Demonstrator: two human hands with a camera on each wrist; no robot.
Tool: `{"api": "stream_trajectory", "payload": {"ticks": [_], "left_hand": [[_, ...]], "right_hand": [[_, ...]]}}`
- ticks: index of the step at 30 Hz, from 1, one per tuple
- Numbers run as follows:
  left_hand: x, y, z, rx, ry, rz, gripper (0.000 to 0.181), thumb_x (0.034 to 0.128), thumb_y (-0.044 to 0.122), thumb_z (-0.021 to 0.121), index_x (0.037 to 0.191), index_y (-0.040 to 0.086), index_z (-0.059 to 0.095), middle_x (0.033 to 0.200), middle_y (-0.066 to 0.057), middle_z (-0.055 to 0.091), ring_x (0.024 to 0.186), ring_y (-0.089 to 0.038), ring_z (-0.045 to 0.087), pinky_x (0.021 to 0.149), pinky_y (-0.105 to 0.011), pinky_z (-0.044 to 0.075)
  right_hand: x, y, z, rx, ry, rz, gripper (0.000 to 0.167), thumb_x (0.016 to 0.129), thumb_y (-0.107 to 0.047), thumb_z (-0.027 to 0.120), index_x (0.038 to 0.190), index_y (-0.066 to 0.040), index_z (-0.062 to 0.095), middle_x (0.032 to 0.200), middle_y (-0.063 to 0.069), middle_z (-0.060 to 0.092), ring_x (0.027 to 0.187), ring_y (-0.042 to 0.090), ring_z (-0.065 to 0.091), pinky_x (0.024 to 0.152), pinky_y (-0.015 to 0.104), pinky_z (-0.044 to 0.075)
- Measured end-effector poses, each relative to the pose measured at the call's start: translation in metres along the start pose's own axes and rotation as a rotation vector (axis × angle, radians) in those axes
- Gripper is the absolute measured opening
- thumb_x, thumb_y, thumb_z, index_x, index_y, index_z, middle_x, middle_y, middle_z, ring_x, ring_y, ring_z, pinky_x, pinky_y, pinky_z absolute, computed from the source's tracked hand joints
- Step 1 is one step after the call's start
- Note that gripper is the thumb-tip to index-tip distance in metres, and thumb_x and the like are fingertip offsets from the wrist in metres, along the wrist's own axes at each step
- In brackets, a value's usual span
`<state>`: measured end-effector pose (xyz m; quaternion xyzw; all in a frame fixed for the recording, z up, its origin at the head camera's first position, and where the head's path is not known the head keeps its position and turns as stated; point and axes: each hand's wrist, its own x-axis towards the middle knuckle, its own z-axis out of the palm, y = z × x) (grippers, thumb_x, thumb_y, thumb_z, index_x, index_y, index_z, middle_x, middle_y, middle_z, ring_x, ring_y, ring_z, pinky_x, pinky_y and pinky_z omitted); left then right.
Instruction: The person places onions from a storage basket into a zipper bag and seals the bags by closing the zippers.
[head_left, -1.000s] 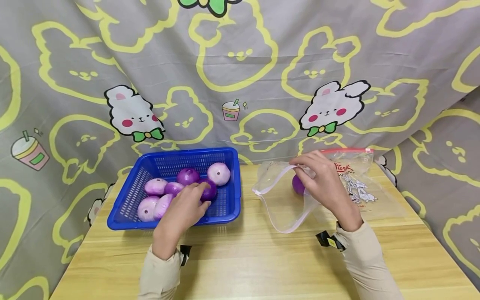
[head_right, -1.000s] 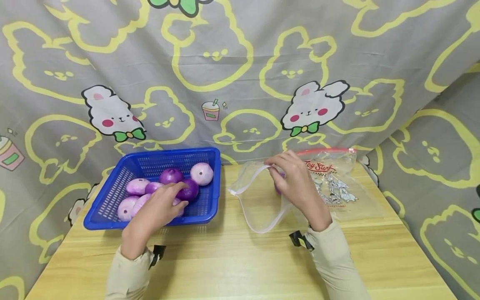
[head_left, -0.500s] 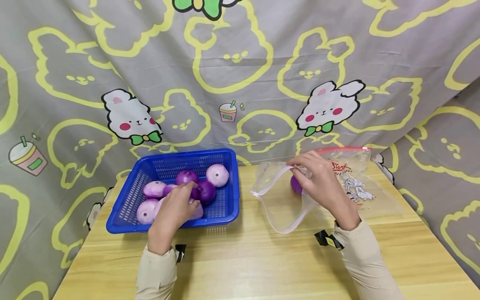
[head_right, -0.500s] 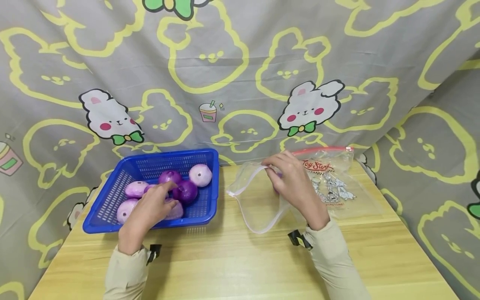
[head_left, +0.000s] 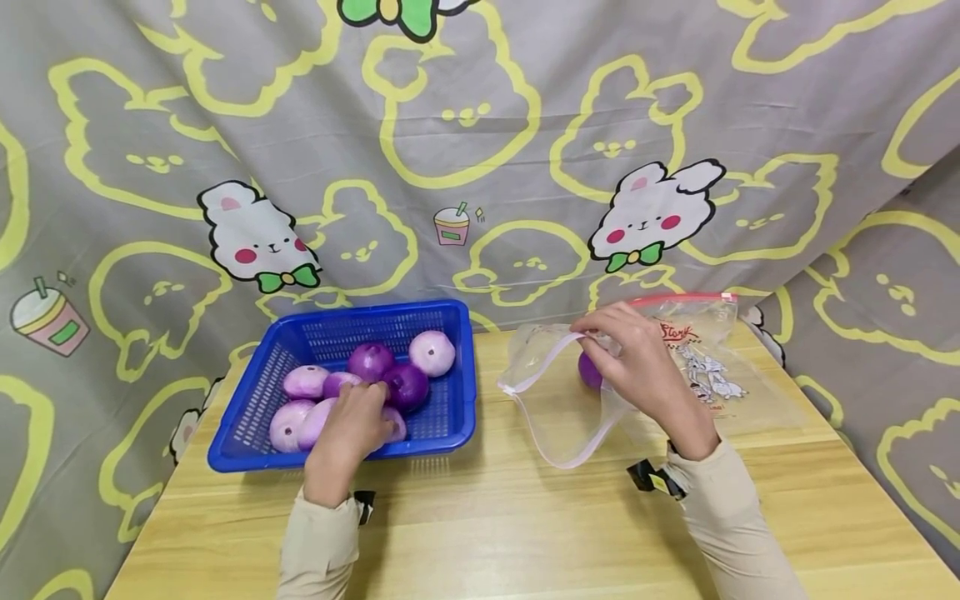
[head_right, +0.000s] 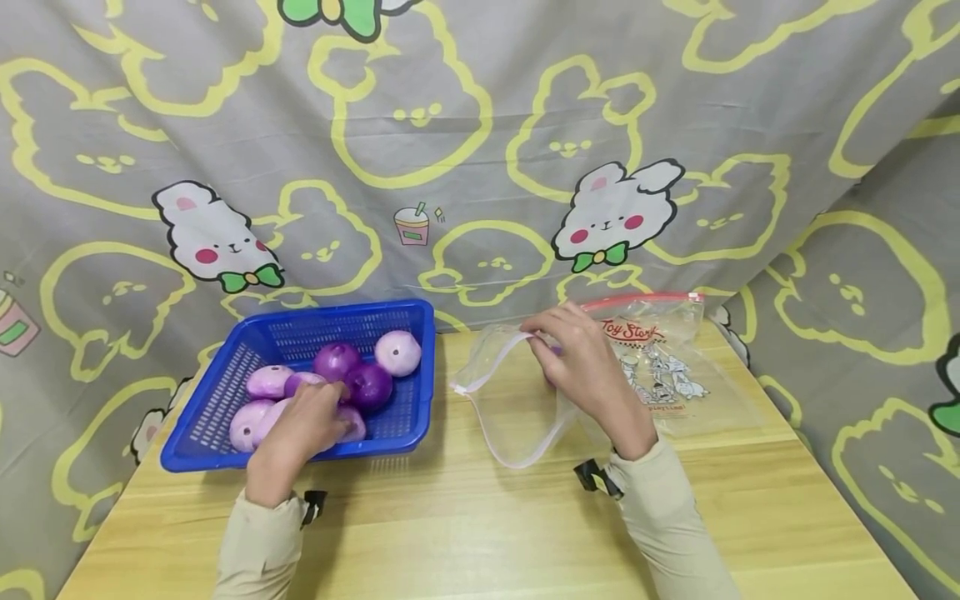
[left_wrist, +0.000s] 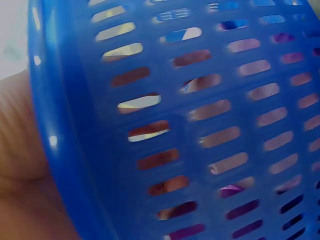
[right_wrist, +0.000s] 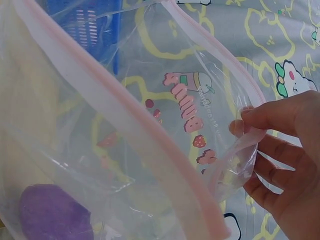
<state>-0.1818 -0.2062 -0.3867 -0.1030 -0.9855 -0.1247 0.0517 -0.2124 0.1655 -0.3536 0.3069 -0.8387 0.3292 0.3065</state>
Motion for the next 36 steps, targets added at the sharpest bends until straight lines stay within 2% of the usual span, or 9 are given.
{"api": "stream_trajectory", "payload": {"ticks": [2,5,11,14,19,23,27,31,36], "left_hand": [[-0.001,0.001,-0.002,0.013,-0.008,-0.014,0.02,0.063,0.007,0.079,0.067,0.007,0.059,0.07,-0.014,0.059,0.077,-0.042,0.055,0.071,-0.054,0.047],[-0.003,0.002,-0.004,0.011,-0.012,-0.023,0.022,0.0633,0.008,0.081,0.063,0.009,0.059,0.069,-0.013,0.058,0.074,-0.041,0.055,0.067,-0.053,0.048],[-0.005,0.006,-0.005,-0.045,0.004,0.003,0.023,0.0712,0.01,0.084,0.069,0.008,0.061,0.068,-0.01,0.06,0.063,-0.029,0.058,0.064,-0.05,0.049],[-0.006,0.008,-0.006,-0.048,0.014,0.018,0.023,0.0734,0.01,0.084,0.072,0.008,0.062,0.07,-0.01,0.062,0.065,-0.03,0.061,0.064,-0.05,0.049],[-0.006,0.011,-0.009,-0.043,0.002,0.032,0.019,0.0752,0.008,0.084,0.084,0.006,0.067,0.076,-0.011,0.066,0.071,-0.031,0.064,0.067,-0.05,0.051],[-0.006,0.013,-0.011,-0.036,-0.014,0.034,0.024,0.0773,0.008,0.082,0.097,0.002,0.069,0.085,-0.012,0.069,0.08,-0.033,0.067,0.072,-0.052,0.053],[-0.006,0.015,-0.012,-0.03,0.0,0.05,0.028,0.0787,0.007,0.08,0.104,0.001,0.068,0.088,-0.013,0.069,0.082,-0.034,0.067,0.074,-0.052,0.054],[-0.007,0.019,-0.014,-0.027,0.031,0.076,0.026,0.0791,0.005,0.078,0.103,0.003,0.068,0.085,-0.011,0.068,0.079,-0.033,0.067,0.07,-0.051,0.054],[-0.01,0.026,-0.02,-0.031,0.061,0.089,0.017,0.0801,0.003,0.076,0.093,0.005,0.066,0.079,-0.006,0.06,0.073,-0.026,0.061,0.064,-0.045,0.052]], "right_hand": [[0.0,0.0,0.0,0.001,-0.004,0.003,0.015,0.083,0.003,0.074,0.095,-0.006,0.075,0.095,0.004,0.073,0.095,0.019,0.064,0.081,0.034,0.05],[0.0,0.0,0.0,0.0,-0.009,0.003,0.015,0.083,0.003,0.074,0.095,-0.006,0.074,0.096,0.004,0.073,0.095,0.019,0.064,0.08,0.033,0.05],[-0.001,0.0,0.001,0.001,-0.012,0.004,0.015,0.083,0.004,0.074,0.095,-0.005,0.074,0.095,0.003,0.073,0.093,0.018,0.064,0.078,0.031,0.049],[-0.001,0.0,0.002,-0.001,-0.012,0.005,0.015,0.083,0.004,0.074,0.095,-0.005,0.074,0.095,0.003,0.073,0.093,0.017,0.064,0.077,0.031,0.05],[0.0,0.001,0.002,-0.004,-0.012,0.001,0.015,0.083,0.004,0.075,0.095,-0.005,0.074,0.096,0.003,0.073,0.093,0.017,0.064,0.076,0.03,0.049],[0.0,0.001,0.002,-0.001,-0.014,0.006,0.015,0.083,0.004,0.075,0.095,-0.005,0.074,0.095,0.003,0.073,0.093,0.017,0.064,0.077,0.03,0.049],[0.0,0.001,0.002,0.0,-0.015,0.006,0.015,0.083,0.004,0.075,0.095,-0.005,0.074,0.096,0.003,0.073,0.093,0.017,0.064,0.077,0.031,0.05],[0.0,0.001,0.002,-0.003,-0.014,0.003,0.015,0.083,0.003,0.075,0.095,-0.006,0.074,0.095,0.003,0.073,0.092,0.017,0.064,0.076,0.03,0.05],[0.0,0.0,0.002,-0.006,-0.015,0.006,0.014,0.083,0.004,0.075,0.094,-0.005,0.074,0.095,0.003,0.073,0.092,0.016,0.064,0.075,0.03,0.05]]}}
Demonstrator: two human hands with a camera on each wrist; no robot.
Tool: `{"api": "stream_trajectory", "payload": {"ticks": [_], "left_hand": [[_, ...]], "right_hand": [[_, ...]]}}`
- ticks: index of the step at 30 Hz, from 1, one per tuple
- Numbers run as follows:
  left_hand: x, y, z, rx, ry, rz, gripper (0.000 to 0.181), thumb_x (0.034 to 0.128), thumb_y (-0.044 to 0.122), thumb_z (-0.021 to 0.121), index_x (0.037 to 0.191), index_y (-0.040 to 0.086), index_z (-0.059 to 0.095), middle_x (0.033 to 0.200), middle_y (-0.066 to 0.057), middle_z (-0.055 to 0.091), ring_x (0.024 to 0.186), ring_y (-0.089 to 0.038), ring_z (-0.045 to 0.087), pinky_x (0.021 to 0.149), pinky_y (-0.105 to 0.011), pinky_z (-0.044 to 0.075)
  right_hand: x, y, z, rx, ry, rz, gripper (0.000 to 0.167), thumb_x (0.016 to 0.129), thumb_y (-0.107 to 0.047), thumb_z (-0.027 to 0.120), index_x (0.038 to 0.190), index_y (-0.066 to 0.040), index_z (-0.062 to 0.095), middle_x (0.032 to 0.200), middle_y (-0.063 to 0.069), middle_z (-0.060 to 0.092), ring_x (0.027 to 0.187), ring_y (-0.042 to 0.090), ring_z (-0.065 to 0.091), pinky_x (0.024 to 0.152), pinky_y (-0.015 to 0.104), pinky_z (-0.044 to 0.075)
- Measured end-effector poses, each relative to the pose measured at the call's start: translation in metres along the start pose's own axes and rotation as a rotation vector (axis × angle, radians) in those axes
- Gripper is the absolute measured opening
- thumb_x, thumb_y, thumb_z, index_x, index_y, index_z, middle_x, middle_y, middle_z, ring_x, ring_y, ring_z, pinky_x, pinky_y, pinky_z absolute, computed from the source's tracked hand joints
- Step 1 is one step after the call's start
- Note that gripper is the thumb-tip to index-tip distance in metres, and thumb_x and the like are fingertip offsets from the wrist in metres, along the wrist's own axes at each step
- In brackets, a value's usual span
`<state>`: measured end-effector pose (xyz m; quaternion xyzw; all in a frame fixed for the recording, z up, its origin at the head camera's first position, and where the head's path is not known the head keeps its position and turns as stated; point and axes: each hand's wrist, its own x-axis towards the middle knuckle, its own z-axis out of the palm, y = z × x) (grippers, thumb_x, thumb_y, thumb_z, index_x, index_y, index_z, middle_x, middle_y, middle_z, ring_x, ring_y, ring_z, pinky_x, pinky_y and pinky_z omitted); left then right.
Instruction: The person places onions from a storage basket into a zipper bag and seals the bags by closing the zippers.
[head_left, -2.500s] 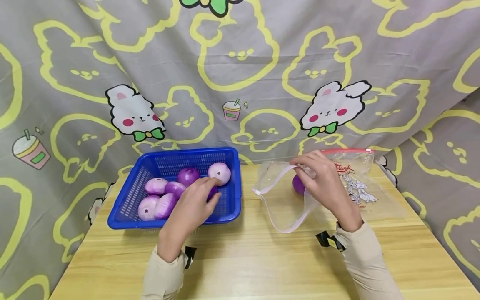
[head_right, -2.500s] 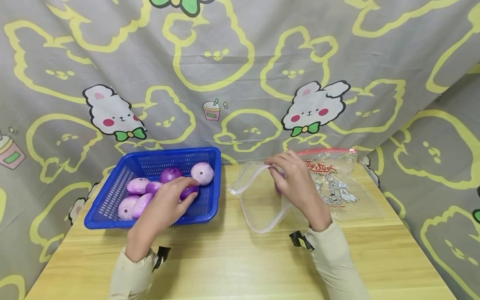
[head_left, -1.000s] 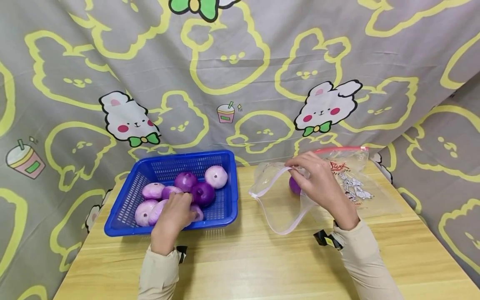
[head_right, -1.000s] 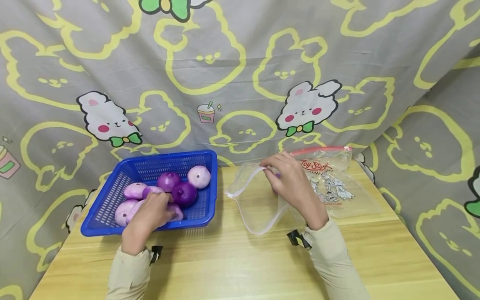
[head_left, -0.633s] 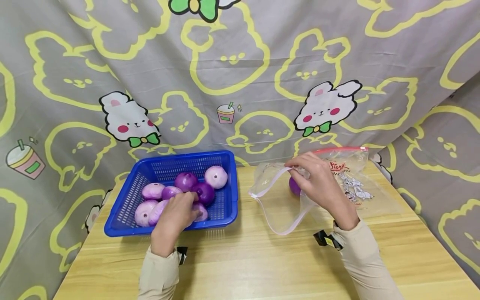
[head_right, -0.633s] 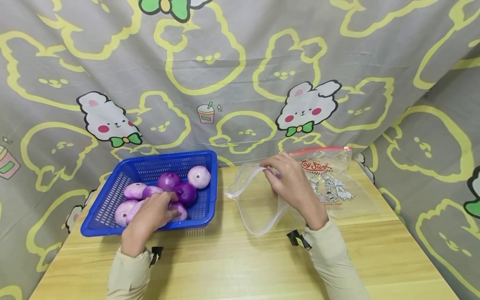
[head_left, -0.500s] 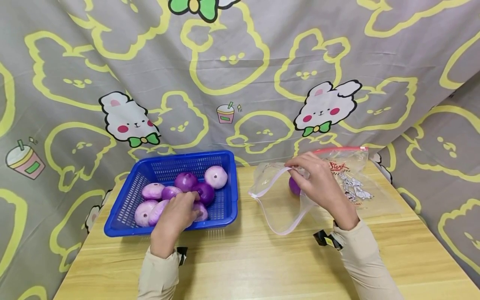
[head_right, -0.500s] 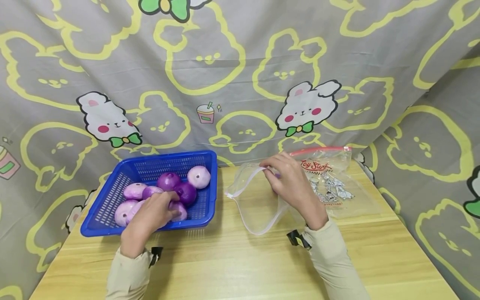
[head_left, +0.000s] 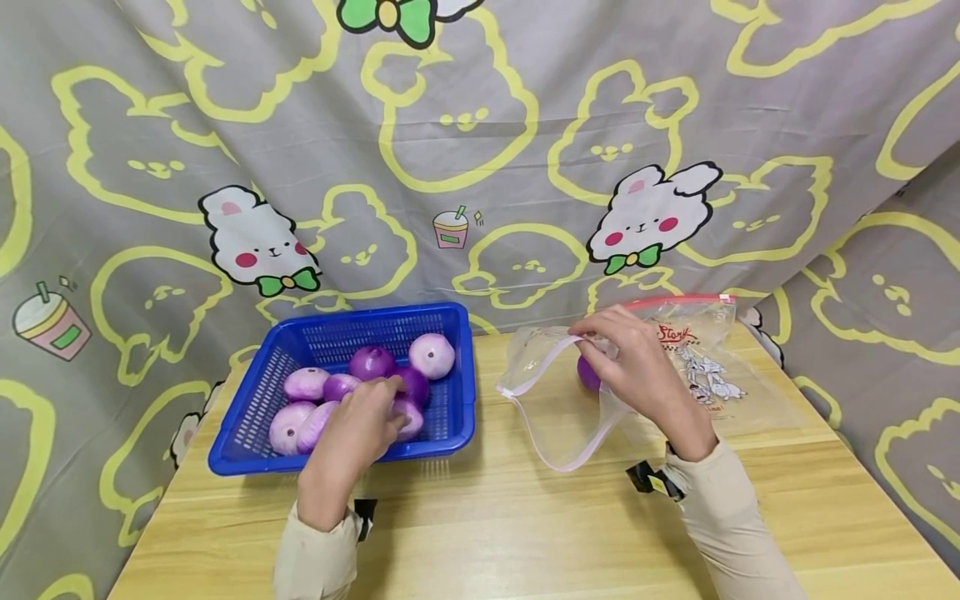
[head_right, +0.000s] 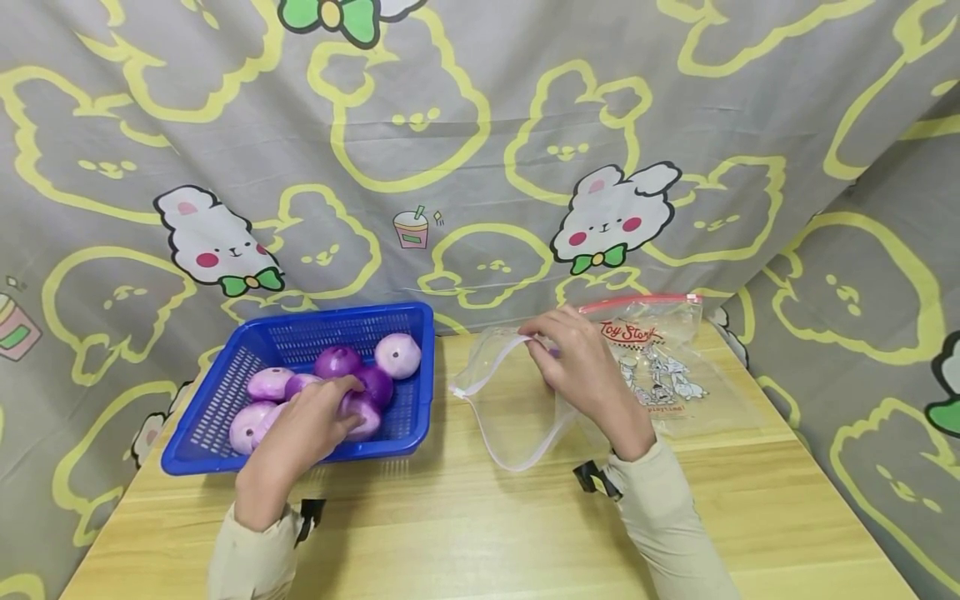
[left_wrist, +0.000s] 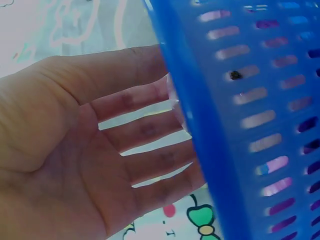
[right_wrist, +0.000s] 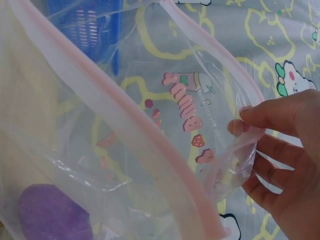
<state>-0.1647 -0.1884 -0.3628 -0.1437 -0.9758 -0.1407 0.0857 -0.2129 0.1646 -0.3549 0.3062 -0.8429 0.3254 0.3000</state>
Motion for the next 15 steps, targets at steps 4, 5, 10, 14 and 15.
{"api": "stream_trajectory", "payload": {"ticks": [4,5,10,14,15], "left_hand": [[-0.001,0.006,-0.003,-0.004,0.029,0.025,0.019,0.0792,0.003,0.078,0.092,0.007,0.065,0.08,-0.005,0.059,0.073,-0.023,0.058,0.062,-0.042,0.05],[-0.002,0.007,-0.003,-0.004,0.039,0.034,0.02,0.0789,0.003,0.078,0.094,0.007,0.065,0.081,-0.005,0.06,0.074,-0.024,0.059,0.062,-0.042,0.051],[-0.004,0.015,-0.006,-0.017,0.089,0.088,0.029,0.0776,0.003,0.081,0.103,0.004,0.068,0.092,-0.008,0.067,0.08,-0.025,0.063,0.069,-0.043,0.055],[-0.005,0.022,-0.007,-0.039,0.11,0.143,0.034,0.0769,0.003,0.082,0.108,0.003,0.068,0.101,-0.01,0.069,0.086,-0.025,0.066,0.076,-0.043,0.055],[-0.005,0.024,-0.008,-0.047,0.115,0.155,0.035,0.0767,0.003,0.083,0.108,0.002,0.068,0.102,-0.01,0.069,0.087,-0.024,0.066,0.076,-0.042,0.055]], "right_hand": [[0.0,-0.001,0.0,-0.004,-0.002,0.004,0.014,0.083,0.003,0.075,0.094,-0.005,0.074,0.095,0.003,0.073,0.092,0.016,0.064,0.075,0.03,0.05],[0.0,-0.001,0.0,-0.004,-0.003,0.005,0.014,0.083,0.003,0.074,0.094,-0.005,0.074,0.095,0.003,0.073,0.092,0.016,0.064,0.075,0.03,0.05],[0.0,-0.002,-0.001,-0.002,-0.006,0.011,0.014,0.084,0.003,0.075,0.095,-0.006,0.074,0.096,0.003,0.073,0.092,0.016,0.064,0.074,0.031,0.05],[0.001,-0.003,-0.001,0.003,-0.009,0.015,0.013,0.084,0.002,0.075,0.095,-0.006,0.074,0.096,0.003,0.073,0.093,0.016,0.064,0.074,0.032,0.051],[0.001,-0.003,-0.002,0.004,-0.009,0.017,0.013,0.084,0.002,0.075,0.095,-0.006,0.074,0.096,0.003,0.073,0.093,0.016,0.064,0.074,0.032,0.051]]}}
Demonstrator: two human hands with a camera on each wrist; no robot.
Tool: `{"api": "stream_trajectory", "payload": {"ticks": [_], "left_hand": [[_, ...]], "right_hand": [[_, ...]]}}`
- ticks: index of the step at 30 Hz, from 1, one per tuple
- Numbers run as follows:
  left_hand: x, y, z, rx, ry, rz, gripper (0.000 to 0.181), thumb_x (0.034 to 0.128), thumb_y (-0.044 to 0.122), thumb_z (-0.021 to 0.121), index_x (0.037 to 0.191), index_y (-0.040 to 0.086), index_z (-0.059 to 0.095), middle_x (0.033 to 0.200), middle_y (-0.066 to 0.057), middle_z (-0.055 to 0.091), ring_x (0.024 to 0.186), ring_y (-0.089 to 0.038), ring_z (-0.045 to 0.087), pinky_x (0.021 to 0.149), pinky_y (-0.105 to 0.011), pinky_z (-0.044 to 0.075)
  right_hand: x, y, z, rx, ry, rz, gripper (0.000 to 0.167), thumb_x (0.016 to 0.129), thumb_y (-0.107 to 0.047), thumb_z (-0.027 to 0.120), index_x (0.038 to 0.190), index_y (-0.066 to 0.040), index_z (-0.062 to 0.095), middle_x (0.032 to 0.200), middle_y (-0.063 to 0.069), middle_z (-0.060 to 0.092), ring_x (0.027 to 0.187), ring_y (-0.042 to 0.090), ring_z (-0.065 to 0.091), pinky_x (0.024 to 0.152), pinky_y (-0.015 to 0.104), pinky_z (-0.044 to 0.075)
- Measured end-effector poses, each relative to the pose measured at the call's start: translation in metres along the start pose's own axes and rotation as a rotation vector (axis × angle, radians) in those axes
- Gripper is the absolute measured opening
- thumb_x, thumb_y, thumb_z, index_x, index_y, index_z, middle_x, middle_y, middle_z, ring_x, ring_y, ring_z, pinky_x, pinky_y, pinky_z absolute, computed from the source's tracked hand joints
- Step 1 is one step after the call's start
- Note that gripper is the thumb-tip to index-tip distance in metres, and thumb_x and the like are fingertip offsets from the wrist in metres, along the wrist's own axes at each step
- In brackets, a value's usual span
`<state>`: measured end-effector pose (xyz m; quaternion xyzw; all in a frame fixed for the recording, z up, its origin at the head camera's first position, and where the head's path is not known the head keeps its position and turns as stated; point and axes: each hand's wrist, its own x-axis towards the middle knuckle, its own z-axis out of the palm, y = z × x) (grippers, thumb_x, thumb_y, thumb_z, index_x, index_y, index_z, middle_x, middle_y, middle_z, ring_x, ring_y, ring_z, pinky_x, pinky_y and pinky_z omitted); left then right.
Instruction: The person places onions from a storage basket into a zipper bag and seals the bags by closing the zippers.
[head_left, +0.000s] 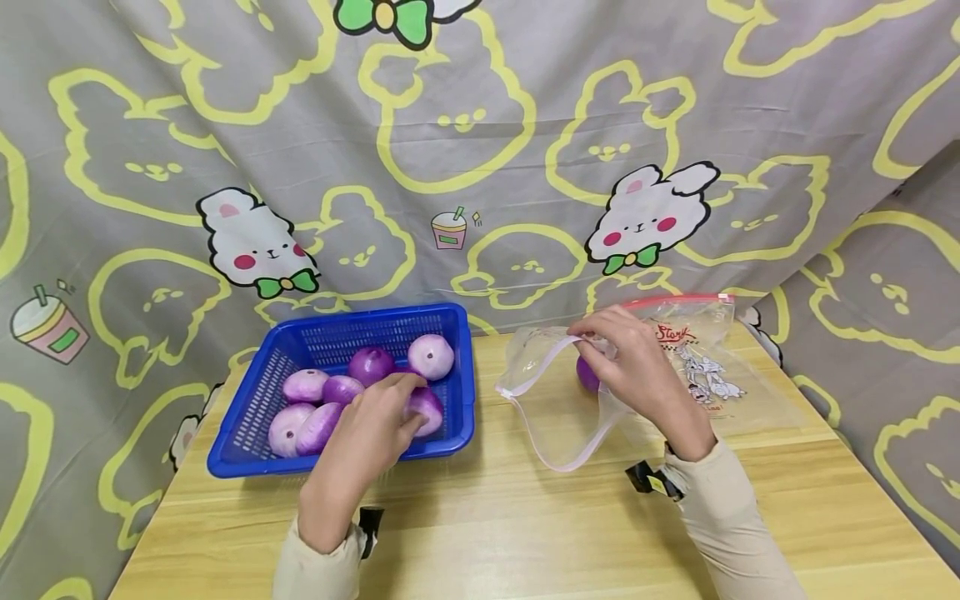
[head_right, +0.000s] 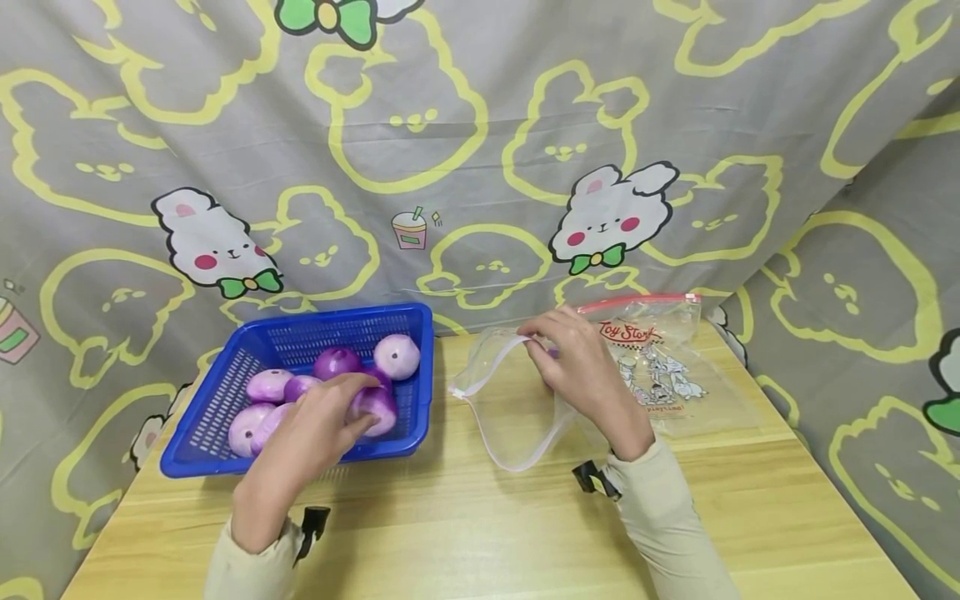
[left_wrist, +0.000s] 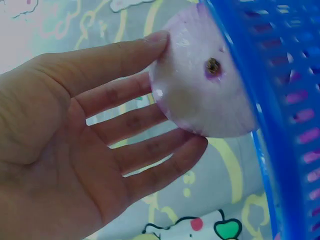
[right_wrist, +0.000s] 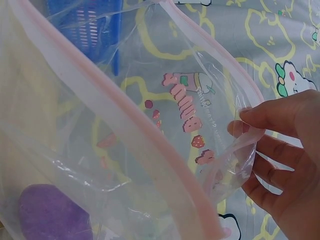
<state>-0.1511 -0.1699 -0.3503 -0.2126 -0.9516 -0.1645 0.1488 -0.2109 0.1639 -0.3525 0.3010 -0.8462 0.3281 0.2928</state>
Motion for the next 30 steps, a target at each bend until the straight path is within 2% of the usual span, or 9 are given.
{"api": "stream_trajectory", "payload": {"ticks": [4,9,13,18,24,27,30], "left_hand": [[-0.001,0.011,-0.002,-0.027,0.016,0.057,0.038,0.0764,0.006,0.084,0.111,0.003,0.067,0.108,-0.008,0.069,0.091,-0.022,0.067,0.079,-0.04,0.055],[-0.002,0.027,-0.005,-0.021,0.044,0.133,0.042,0.0757,0.009,0.086,0.113,0.007,0.068,0.116,-0.006,0.068,0.107,-0.023,0.064,0.089,-0.041,0.054],[-0.005,0.039,-0.009,-0.025,0.064,0.187,0.045,0.0757,0.012,0.087,0.116,0.009,0.068,0.119,-0.005,0.067,0.115,-0.022,0.06,0.097,-0.039,0.051],[-0.008,0.056,-0.014,-0.072,0.072,0.271,0.048,0.0774,0.012,0.085,0.122,0.009,0.067,0.124,-0.005,0.065,0.12,-0.02,0.057,0.102,-0.036,0.047],[-0.014,0.081,-0.018,-0.161,0.094,0.403,0.047,0.0833,0.012,0.08,0.127,0.009,0.064,0.132,-0.002,0.06,0.125,-0.018,0.054,0.106,-0.031,0.043],[-0.01,0.095,-0.015,-0.178,0.101,0.444,0.045,0.0861,0.012,0.077,0.129,0.009,0.063,0.134,-0.003,0.059,0.128,-0.018,0.052,0.11,-0.03,0.039],[-0.002,0.108,-0.007,-0.142,0.102,0.46,0.044,0.0875,0.011,0.075,0.129,0.009,0.062,0.134,-0.005,0.059,0.13,-0.02,0.051,0.114,-0.03,0.034]], "right_hand": [[0.0,0.0,0.0,0.0,-0.001,0.004,0.013,0.084,0.002,0.075,0.095,-0.006,0.074,0.096,0.003,0.073,0.093,0.016,0.064,0.076,0.032,0.051],[-0.001,0.0,0.0,0.001,-0.003,0.009,0.014,0.084,0.002,0.075,0.095,-0.006,0.074,0.096,0.003,0.073,0.094,0.016,0.064,0.077,0.031,0.051],[-0.001,0.0,0.001,0.002,-0.004,0.008,0.014,0.084,0.002,0.075,0.095,-0.006,0.074,0.096,0.003,0.073,0.094,0.016,0.063,0.078,0.032,0.051],[0.0,0.002,0.001,0.005,0.004,-0.007,0.014,0.084,0.003,0.074,0.095,-0.005,0.074,0.095,0.004,0.073,0.094,0.018,0.064,0.08,0.034,0.051],[-0.002,0.004,0.003,0.009,-0.003,-0.023,0.014,0.084,0.003,0.072,0.094,-0.005,0.074,0.094,0.005,0.073,0.091,0.02,0.064,0.079,0.036,0.05],[-0.002,0.002,0.004,0.005,-0.008,-0.023,0.013,0.085,0.002,0.072,0.095,-0.006,0.074,0.095,0.005,0.073,0.091,0.02,0.063,0.079,0.037,0.05],[-0.001,0.0,0.002,-0.004,0.0,-0.025,0.013,0.085,0.001,0.072,0.095,-0.006,0.074,0.095,0.004,0.073,0.092,0.02,0.063,0.078,0.038,0.05]]}}
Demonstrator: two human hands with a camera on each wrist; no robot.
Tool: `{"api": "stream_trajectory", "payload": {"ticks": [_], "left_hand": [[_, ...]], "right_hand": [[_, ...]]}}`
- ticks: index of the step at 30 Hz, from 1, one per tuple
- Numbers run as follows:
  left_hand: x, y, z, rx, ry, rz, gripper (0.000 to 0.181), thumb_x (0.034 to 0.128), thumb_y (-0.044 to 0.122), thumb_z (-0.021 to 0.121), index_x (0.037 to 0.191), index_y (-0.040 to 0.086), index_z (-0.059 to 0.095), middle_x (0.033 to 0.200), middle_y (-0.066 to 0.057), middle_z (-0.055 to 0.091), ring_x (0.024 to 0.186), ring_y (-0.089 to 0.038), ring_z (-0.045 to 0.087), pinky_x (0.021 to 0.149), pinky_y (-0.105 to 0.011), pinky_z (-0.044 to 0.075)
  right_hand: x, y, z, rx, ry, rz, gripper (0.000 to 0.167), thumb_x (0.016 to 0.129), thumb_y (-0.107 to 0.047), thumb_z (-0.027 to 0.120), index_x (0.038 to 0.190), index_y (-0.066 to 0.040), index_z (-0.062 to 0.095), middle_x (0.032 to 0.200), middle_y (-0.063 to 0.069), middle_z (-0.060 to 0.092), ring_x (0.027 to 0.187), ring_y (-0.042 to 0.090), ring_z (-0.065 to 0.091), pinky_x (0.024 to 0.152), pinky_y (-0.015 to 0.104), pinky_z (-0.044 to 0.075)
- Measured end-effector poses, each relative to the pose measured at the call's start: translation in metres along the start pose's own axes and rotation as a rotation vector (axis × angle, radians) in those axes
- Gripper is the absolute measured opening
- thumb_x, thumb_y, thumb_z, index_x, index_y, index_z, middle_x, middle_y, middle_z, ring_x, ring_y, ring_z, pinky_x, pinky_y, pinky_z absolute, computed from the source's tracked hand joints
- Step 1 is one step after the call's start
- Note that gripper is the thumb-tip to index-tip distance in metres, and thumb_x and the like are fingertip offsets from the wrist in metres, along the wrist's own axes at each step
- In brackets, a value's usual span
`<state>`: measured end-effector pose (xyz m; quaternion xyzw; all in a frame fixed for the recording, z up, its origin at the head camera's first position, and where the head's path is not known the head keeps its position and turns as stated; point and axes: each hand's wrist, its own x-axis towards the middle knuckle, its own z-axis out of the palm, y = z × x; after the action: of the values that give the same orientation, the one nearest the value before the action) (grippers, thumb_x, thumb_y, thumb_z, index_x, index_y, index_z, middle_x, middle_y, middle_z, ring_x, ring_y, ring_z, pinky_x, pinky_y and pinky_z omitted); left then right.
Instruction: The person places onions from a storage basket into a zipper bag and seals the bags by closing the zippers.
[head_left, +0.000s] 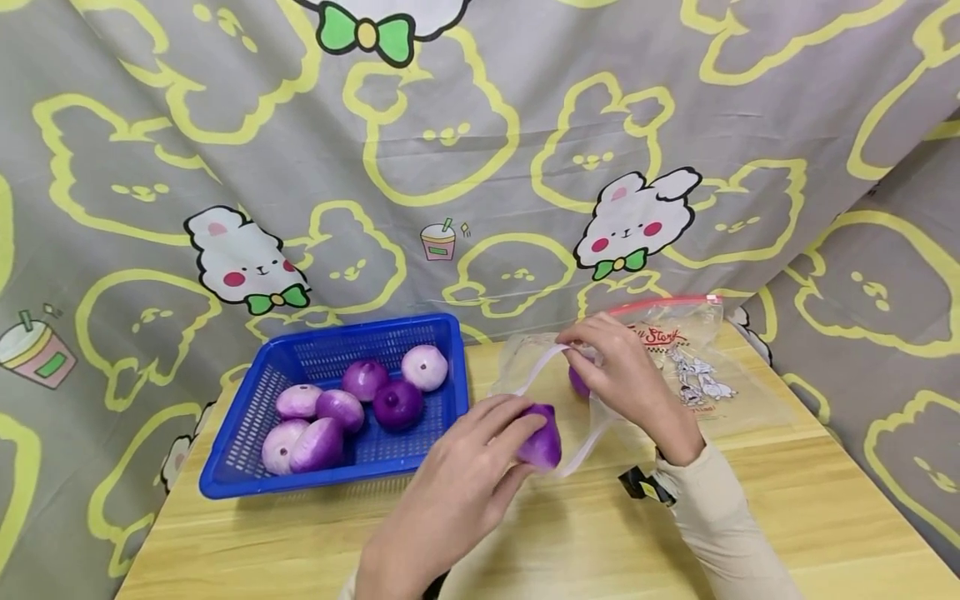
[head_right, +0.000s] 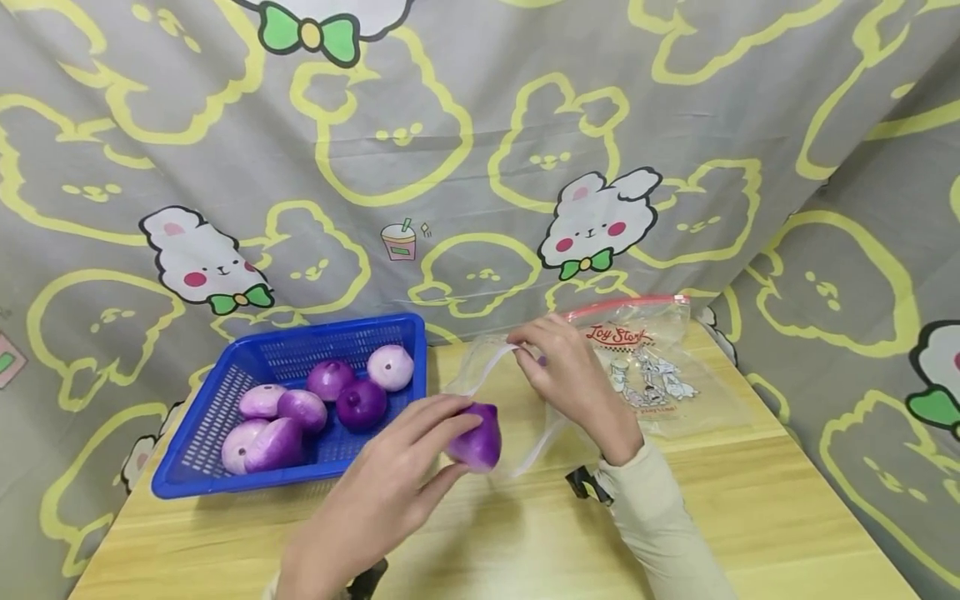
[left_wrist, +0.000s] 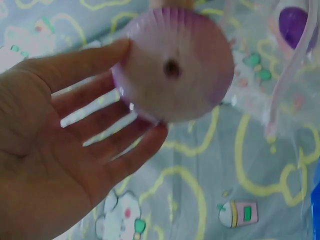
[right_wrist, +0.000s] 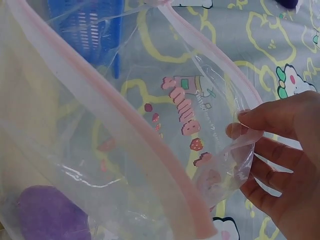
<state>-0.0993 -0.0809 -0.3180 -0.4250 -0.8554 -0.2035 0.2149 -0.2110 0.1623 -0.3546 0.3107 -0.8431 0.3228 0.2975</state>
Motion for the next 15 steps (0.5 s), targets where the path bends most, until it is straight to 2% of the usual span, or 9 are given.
{"api": "stream_trajectory", "payload": {"ticks": [4,9,12,15], "left_hand": [[0.006,0.004,0.019,0.063,-0.029,0.019,0.042,0.0866,0.008,0.074,0.127,0.009,0.063,0.131,-0.007,0.061,0.129,-0.023,0.05,0.115,-0.03,0.031],[0.009,0.001,0.038,0.125,-0.05,0.028,0.04,0.0855,0.006,0.073,0.124,0.01,0.064,0.129,-0.006,0.061,0.126,-0.022,0.051,0.113,-0.03,0.034],[0.011,0.0,0.048,0.167,-0.073,0.035,0.042,0.0832,0.007,0.075,0.123,0.011,0.064,0.128,-0.005,0.062,0.125,-0.022,0.051,0.113,-0.03,0.034],[0.012,0.002,0.058,0.217,-0.101,0.041,0.047,0.0766,0.006,0.078,0.122,0.013,0.065,0.127,-0.004,0.063,0.124,-0.022,0.052,0.112,-0.03,0.036]], "right_hand": [[0.0,-0.003,-0.001,-0.008,0.012,-0.012,0.012,0.085,0.001,0.072,0.096,-0.006,0.074,0.096,0.005,0.073,0.092,0.02,0.064,0.079,0.038,0.051],[0.001,-0.006,-0.003,-0.018,0.019,-0.02,0.011,0.086,-0.001,0.073,0.095,-0.006,0.074,0.095,0.004,0.073,0.093,0.019,0.064,0.081,0.037,0.052],[0.001,-0.007,-0.004,-0.02,0.015,-0.008,0.012,0.086,-0.001,0.073,0.096,-0.007,0.074,0.095,0.004,0.073,0.093,0.019,0.064,0.081,0.037,0.052],[0.0,-0.007,-0.005,-0.019,0.01,0.006,0.012,0.085,-0.001,0.073,0.096,-0.006,0.074,0.096,0.005,0.073,0.094,0.02,0.065,0.082,0.038,0.052]]}}
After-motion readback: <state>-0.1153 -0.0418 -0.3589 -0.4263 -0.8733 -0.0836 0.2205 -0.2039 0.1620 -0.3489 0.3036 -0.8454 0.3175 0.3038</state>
